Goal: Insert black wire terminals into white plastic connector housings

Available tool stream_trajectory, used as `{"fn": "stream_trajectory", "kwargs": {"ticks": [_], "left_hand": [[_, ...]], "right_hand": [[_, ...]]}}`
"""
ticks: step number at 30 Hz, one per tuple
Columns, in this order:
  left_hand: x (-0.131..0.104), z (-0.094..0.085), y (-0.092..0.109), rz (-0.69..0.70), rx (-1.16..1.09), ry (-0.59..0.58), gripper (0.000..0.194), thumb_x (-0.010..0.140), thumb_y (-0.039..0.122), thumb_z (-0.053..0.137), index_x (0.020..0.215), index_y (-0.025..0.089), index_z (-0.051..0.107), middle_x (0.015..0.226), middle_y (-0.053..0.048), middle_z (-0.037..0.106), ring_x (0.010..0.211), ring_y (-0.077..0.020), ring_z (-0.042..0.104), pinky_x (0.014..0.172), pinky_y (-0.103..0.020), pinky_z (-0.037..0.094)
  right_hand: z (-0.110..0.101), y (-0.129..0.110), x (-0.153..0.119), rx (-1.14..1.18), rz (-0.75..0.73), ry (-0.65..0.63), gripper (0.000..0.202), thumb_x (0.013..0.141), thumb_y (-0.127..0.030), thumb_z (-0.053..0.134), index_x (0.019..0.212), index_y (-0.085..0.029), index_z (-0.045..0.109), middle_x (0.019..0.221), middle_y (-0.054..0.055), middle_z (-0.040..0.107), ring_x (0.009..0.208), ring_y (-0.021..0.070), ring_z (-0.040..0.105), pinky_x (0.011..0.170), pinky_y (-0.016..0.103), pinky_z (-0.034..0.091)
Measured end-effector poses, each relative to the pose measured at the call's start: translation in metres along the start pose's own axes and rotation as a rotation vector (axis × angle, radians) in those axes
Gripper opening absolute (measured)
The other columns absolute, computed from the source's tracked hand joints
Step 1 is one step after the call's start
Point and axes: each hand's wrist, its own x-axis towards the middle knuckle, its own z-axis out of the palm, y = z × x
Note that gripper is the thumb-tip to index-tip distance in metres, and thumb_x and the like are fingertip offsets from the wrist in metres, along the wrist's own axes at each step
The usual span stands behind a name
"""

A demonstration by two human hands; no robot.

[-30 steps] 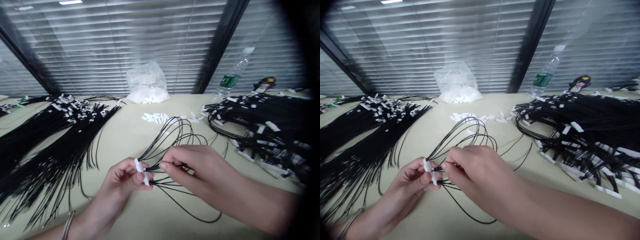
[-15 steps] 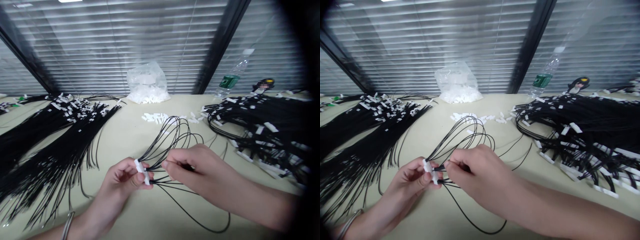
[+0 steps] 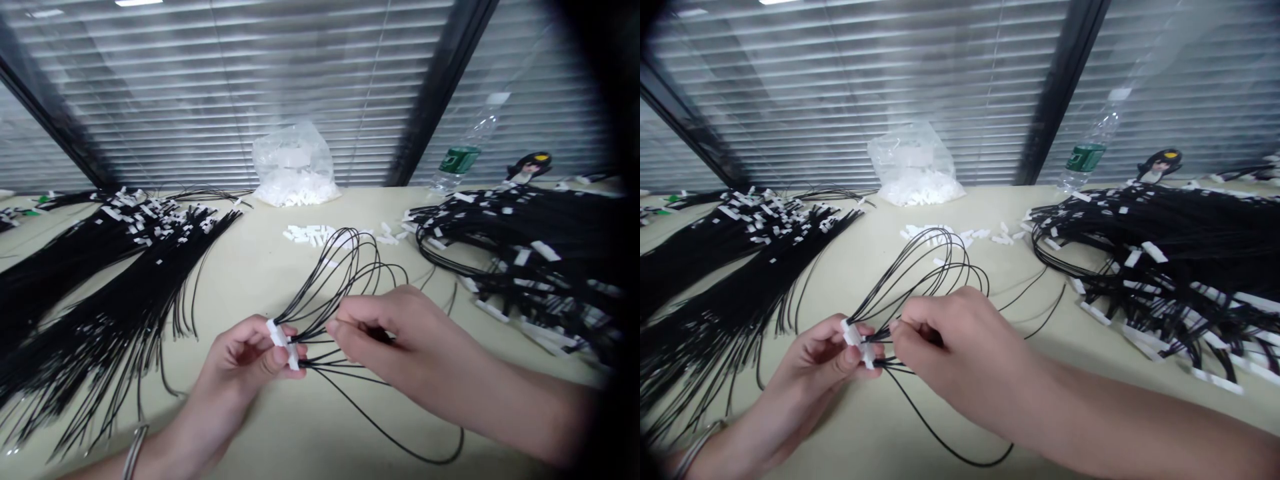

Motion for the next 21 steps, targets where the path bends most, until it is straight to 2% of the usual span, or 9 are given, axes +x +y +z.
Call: {"fn": "stream_trajectory", "kwargs": {"ticks": [8, 13, 21], "left_hand": [[-0.0027, 0.0006, 0.0028, -0.005, 0.031, 0.030, 0.002, 0.076, 0.016, 0.066, 0.076, 0.018, 0.067, 0.094, -0.003, 0.070, 0.076, -0.0122, 0.064, 0.072, -0.024, 0.052], [-0.0024, 0.0003, 0.0027, 0.001, 0.028, 0.029, 0.004, 0.077, 0.017, 0.066, 0.074, 0.020, 0.067, 0.084, -0.001, 0.071, 0.080, -0.0131, 0.065, 0.074, -0.023, 0.051], [-0.0010, 0.0001, 0.0031, -0.013, -0.003, 0.065, 0.006, 0.076, 0.018, 0.066, 0.080, 0.021, 0.069, 0.087, -0.001, 0.072, 0.080, -0.0123, 0.065, 0.075, -0.023, 0.053]], "right_hand": [[0.0036, 0.0001, -0.0045, 0.028, -0.008, 0.016, 0.027, 0.082, -0.020, 0.042, 0.058, -0.015, 0.029, 0.053, -0.005, 0.025, 0.050, 0.0055, 0.024, 0.044, 0.019, 0.020], [0.0021, -0.0037, -0.0031, 0.125, -0.001, 0.006, 0.025, 0.081, -0.018, 0.042, 0.058, -0.015, 0.033, 0.053, -0.005, 0.029, 0.050, 0.0051, 0.027, 0.044, 0.018, 0.021], [-0.0013, -0.0054, -0.0037, 0.102, -0.098, 0.149, 0.024, 0.075, -0.009, 0.044, 0.056, -0.015, 0.030, 0.051, -0.006, 0.026, 0.048, 0.0037, 0.023, 0.041, 0.016, 0.018]]}}
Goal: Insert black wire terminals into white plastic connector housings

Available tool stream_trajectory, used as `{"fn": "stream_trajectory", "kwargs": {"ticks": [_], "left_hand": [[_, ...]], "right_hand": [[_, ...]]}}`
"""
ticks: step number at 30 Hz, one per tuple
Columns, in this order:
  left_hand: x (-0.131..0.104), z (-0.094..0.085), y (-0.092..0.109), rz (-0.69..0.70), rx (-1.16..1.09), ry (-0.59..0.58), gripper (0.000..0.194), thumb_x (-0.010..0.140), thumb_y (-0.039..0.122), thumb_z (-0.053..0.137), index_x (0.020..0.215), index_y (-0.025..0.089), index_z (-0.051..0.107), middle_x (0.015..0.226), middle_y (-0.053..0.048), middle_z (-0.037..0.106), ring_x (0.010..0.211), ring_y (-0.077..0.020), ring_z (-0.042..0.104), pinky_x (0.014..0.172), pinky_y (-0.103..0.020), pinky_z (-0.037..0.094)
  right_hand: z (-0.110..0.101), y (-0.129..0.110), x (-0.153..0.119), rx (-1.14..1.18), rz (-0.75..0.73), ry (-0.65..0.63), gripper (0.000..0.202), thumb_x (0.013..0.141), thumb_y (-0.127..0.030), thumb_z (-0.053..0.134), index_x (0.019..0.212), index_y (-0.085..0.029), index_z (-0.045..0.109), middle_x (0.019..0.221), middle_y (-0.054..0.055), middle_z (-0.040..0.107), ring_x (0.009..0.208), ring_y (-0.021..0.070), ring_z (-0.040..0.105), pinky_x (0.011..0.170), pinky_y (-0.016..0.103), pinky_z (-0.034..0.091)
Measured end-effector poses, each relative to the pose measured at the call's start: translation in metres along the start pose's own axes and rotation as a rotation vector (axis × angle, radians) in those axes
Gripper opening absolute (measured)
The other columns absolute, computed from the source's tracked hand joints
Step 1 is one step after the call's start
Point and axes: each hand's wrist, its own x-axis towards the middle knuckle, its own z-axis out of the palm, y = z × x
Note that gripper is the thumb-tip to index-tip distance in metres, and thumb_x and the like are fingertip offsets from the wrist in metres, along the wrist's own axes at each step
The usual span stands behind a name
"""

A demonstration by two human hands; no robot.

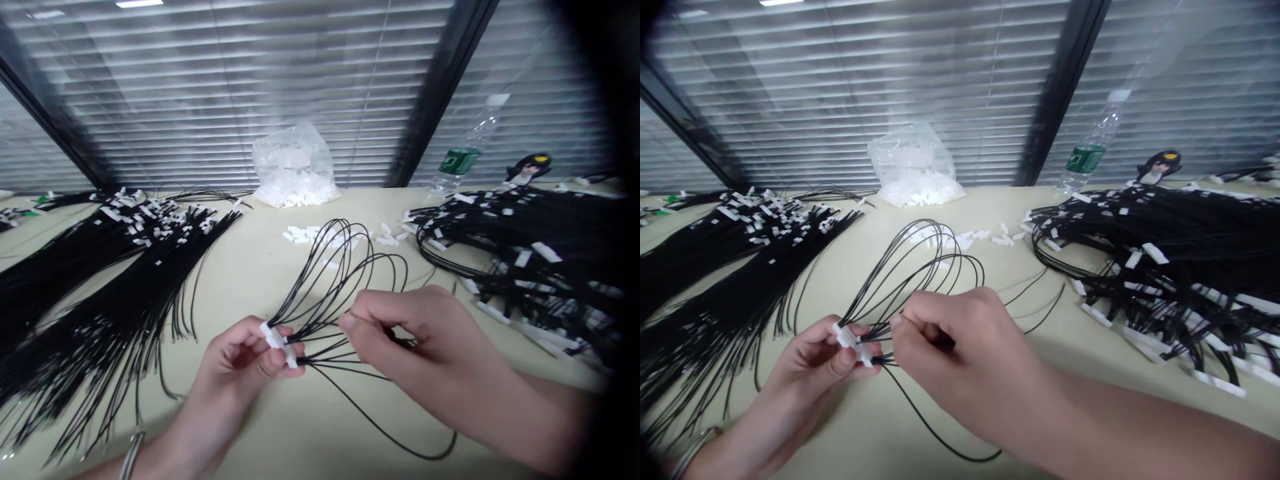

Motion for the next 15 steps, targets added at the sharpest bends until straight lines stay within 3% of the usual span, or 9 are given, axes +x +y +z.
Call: {"fn": "stream_trajectory", "kwargs": {"ticks": [5, 15], "left_hand": [[-0.0009, 0.0002, 0.0001, 0.013, -0.024, 0.030, 0.006, 0.076, 0.018, 0.066, 0.081, 0.021, 0.069, 0.081, 0.000, 0.071, 0.081, -0.0130, 0.065, 0.075, -0.023, 0.053], [-0.0015, 0.0008, 0.0007, 0.054, 0.053, 0.019, 0.002, 0.074, 0.020, 0.069, 0.076, 0.021, 0.068, 0.077, -0.001, 0.073, 0.082, -0.0163, 0.066, 0.075, -0.027, 0.052]], "right_hand": [[0.0014, 0.0023, 0.0003, 0.022, 0.100, -0.149, 0.029, 0.080, -0.019, 0.044, 0.056, -0.015, 0.028, 0.052, -0.005, 0.026, 0.049, 0.0046, 0.025, 0.042, 0.018, 0.019], [0.0085, 0.0053, -0.0021, 0.061, 0.135, -0.151, 0.028, 0.083, -0.020, 0.042, 0.059, -0.015, 0.030, 0.054, -0.005, 0.025, 0.050, 0.0050, 0.023, 0.043, 0.019, 0.019]]}}
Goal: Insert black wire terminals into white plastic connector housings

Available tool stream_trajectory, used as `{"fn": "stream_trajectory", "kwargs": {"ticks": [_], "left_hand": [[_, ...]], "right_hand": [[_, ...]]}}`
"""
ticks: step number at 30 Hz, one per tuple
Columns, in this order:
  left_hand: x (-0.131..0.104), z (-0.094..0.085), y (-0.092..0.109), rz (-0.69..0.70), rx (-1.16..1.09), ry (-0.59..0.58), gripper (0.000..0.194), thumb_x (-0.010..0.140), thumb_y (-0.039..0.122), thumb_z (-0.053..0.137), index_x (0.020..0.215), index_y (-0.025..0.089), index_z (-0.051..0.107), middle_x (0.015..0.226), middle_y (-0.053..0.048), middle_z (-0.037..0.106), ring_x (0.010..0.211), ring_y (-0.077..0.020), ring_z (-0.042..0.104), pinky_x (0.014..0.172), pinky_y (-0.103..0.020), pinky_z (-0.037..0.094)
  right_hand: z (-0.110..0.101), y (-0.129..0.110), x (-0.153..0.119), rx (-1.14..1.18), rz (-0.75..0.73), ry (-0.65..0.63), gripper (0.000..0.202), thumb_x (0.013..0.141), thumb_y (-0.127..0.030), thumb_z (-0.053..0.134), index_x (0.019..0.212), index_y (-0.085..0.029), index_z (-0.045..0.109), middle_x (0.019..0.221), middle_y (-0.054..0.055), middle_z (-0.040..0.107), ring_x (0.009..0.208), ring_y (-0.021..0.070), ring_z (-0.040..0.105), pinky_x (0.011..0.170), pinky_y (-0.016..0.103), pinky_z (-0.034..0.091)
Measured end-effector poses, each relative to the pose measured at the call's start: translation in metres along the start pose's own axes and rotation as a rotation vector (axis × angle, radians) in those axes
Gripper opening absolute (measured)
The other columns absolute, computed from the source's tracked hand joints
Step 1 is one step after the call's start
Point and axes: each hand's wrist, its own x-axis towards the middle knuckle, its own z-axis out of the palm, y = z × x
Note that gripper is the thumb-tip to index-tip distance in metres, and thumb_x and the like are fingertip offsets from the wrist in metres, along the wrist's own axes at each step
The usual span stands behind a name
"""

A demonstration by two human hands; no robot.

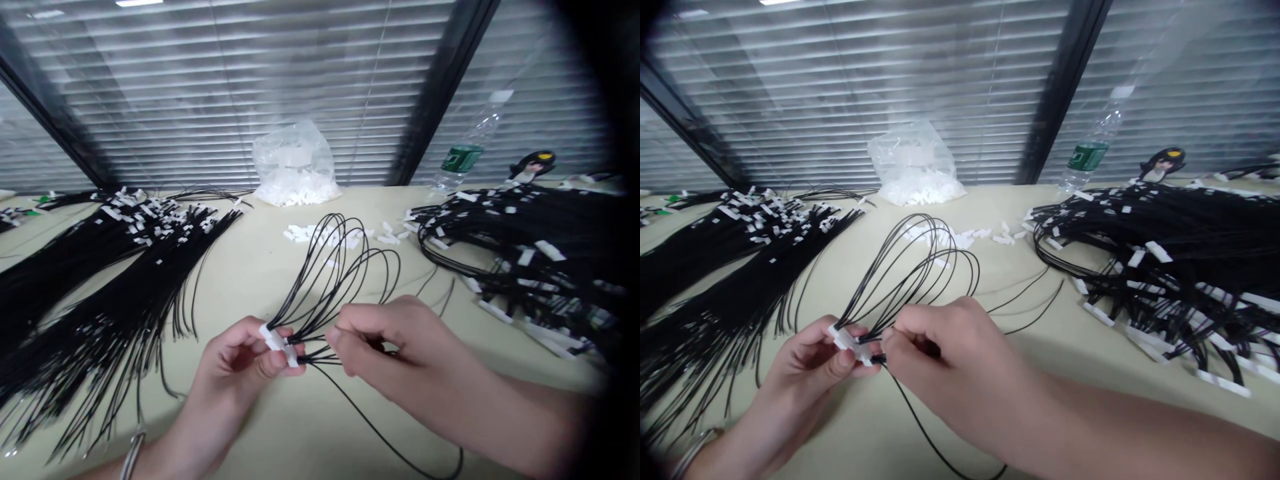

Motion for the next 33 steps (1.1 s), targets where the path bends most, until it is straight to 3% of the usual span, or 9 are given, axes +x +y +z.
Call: {"fn": "stream_trajectory", "kwargs": {"ticks": [16, 24, 28, 33], "left_hand": [[-0.0011, 0.0047, 0.0054, -0.010, -0.001, 0.014, 0.007, 0.070, 0.020, 0.072, 0.066, 0.020, 0.066, 0.075, 0.000, 0.070, 0.079, -0.0149, 0.065, 0.075, -0.027, 0.053], [-0.0020, -0.0018, -0.0010, 0.055, 0.091, -0.026, 0.006, 0.074, 0.017, 0.068, 0.070, 0.022, 0.067, 0.079, 0.002, 0.070, 0.079, -0.0140, 0.064, 0.078, -0.026, 0.052], [0.0000, -0.0021, -0.0018, 0.060, 0.119, -0.022, 0.006, 0.074, 0.015, 0.067, 0.070, 0.020, 0.066, 0.078, 0.001, 0.070, 0.080, -0.0147, 0.064, 0.075, -0.025, 0.051], [0.0005, -0.0021, -0.0024, 0.063, 0.141, -0.055, 0.007, 0.076, 0.016, 0.065, 0.070, 0.020, 0.063, 0.082, 0.001, 0.070, 0.078, -0.0135, 0.063, 0.074, -0.024, 0.049]], "right_hand": [[0.0004, 0.0011, 0.0000, 0.009, 0.011, -0.010, 0.030, 0.083, -0.022, 0.042, 0.058, -0.015, 0.027, 0.054, -0.005, 0.023, 0.050, 0.0047, 0.022, 0.043, 0.020, 0.017], [0.0019, -0.0016, 0.0033, 0.027, 0.052, -0.056, 0.027, 0.084, -0.021, 0.041, 0.058, -0.015, 0.036, 0.051, -0.005, 0.027, 0.049, 0.0045, 0.027, 0.042, 0.018, 0.020], [0.0015, -0.0032, 0.0017, -0.201, -0.101, 0.008, 0.027, 0.091, -0.026, 0.039, 0.065, -0.016, 0.039, 0.058, -0.006, 0.042, 0.054, 0.0042, 0.038, 0.048, 0.018, 0.028], [-0.0004, 0.0015, -0.0020, -0.682, -0.529, 0.140, 0.020, 0.090, -0.014, 0.036, 0.084, -0.017, 0.055, 0.074, -0.001, 0.057, 0.065, 0.0109, 0.051, 0.057, 0.025, 0.035]]}}
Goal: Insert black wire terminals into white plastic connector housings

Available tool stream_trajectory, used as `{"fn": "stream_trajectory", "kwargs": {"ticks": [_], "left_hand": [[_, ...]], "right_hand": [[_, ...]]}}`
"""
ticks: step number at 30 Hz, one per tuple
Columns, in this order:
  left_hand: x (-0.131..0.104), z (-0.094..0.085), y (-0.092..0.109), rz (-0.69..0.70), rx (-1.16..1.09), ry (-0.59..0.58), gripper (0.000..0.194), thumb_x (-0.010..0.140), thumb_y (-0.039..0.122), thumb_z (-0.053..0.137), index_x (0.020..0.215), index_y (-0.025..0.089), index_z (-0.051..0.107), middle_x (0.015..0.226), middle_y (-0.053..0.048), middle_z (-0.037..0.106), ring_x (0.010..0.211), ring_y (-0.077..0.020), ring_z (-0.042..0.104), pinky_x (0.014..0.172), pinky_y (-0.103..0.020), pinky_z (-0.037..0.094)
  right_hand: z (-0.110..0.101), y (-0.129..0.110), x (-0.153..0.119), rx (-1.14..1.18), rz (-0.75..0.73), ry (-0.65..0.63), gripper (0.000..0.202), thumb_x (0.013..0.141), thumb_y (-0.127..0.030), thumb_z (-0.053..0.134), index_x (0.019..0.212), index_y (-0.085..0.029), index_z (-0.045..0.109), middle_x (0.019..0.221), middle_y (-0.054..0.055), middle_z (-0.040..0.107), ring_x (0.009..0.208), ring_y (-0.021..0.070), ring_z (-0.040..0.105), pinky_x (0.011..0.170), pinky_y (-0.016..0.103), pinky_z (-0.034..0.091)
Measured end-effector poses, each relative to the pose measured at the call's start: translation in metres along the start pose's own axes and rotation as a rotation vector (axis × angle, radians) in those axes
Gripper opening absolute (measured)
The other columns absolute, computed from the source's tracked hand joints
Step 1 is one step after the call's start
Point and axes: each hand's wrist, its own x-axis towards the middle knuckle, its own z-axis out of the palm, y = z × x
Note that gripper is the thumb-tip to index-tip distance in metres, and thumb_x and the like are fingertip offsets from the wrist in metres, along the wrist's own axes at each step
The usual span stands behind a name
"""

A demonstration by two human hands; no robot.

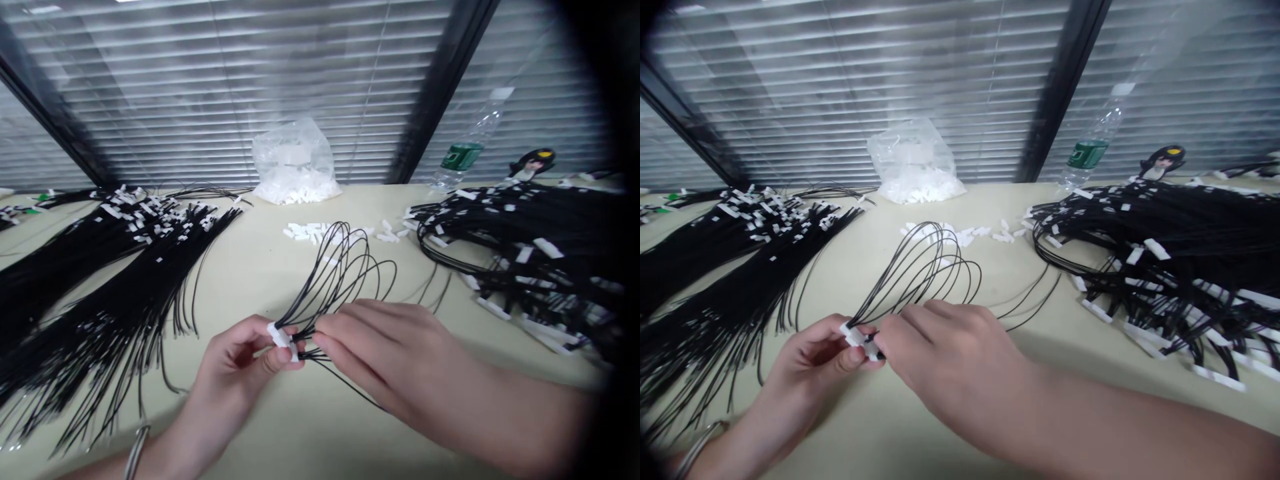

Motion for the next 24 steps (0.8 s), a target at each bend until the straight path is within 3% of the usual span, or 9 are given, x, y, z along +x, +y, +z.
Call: {"fn": "stream_trajectory", "kwargs": {"ticks": [4, 8, 14, 16, 19, 24], "left_hand": [[0.0010, 0.0009, 0.0000, 0.002, 0.025, -0.018, 0.006, 0.076, 0.016, 0.065, 0.071, 0.020, 0.063, 0.080, 0.001, 0.071, 0.075, -0.0125, 0.063, 0.072, -0.023, 0.048], [0.0016, 0.0016, 0.0014, 0.024, 0.039, -0.022, 0.006, 0.075, 0.016, 0.066, 0.070, 0.019, 0.064, 0.075, 0.002, 0.070, 0.070, -0.0106, 0.062, 0.066, -0.019, 0.047], [-0.0007, 0.0006, 0.0015, 0.024, 0.097, -0.055, 0.004, 0.076, 0.019, 0.065, 0.073, 0.020, 0.064, 0.077, 0.001, 0.071, 0.072, -0.0119, 0.062, 0.067, -0.020, 0.047], [-0.0011, 0.0006, 0.0014, 0.032, 0.123, -0.052, 0.003, 0.076, 0.019, 0.065, 0.074, 0.020, 0.065, 0.079, 0.000, 0.072, 0.074, -0.0125, 0.062, 0.068, -0.021, 0.047], [-0.0006, 0.0011, 0.0020, 0.046, 0.149, -0.048, 0.003, 0.076, 0.019, 0.066, 0.073, 0.020, 0.065, 0.078, 0.000, 0.072, 0.071, -0.0120, 0.062, 0.065, -0.020, 0.047], [-0.0006, 0.0014, 0.0025, 0.055, 0.158, -0.061, 0.004, 0.075, 0.018, 0.066, 0.072, 0.020, 0.065, 0.074, 0.001, 0.071, 0.069, -0.0117, 0.062, 0.064, -0.019, 0.046]], "right_hand": [[0.0051, 0.0032, -0.0029, -0.214, -0.183, 0.081, 0.025, 0.087, -0.007, 0.034, 0.089, -0.014, 0.058, 0.072, 0.002, 0.058, 0.065, 0.0133, 0.052, 0.058, 0.027, 0.038], [0.0075, 0.0041, -0.0031, -0.175, -0.223, 0.029, 0.021, 0.084, -0.007, 0.040, 0.092, -0.015, 0.057, 0.073, 0.001, 0.056, 0.063, 0.0123, 0.051, 0.055, 0.026, 0.038], [0.0003, 0.0005, -0.0014, -0.030, -0.050, -0.203, 0.013, 0.078, -0.009, 0.050, 0.086, -0.017, 0.055, 0.077, -0.002, 0.060, 0.062, 0.0115, 0.052, 0.053, 0.025, 0.033], [-0.0006, -0.0019, -0.0003, 0.041, 0.026, -0.206, 0.008, 0.084, -0.013, 0.048, 0.078, -0.017, 0.053, 0.070, -0.003, 0.057, 0.058, 0.0099, 0.051, 0.051, 0.024, 0.031], [0.0003, -0.0037, 0.0009, 0.165, 0.098, -0.160, 0.022, 0.091, -0.022, 0.041, 0.070, -0.017, 0.046, 0.061, -0.005, 0.050, 0.052, 0.0069, 0.044, 0.048, 0.022, 0.026], [0.0018, -0.0020, 0.0007, 0.323, 0.130, -0.156, 0.024, 0.094, -0.024, 0.038, 0.070, -0.018, 0.041, 0.061, -0.007, 0.046, 0.053, 0.0050, 0.041, 0.051, 0.021, 0.026]]}}
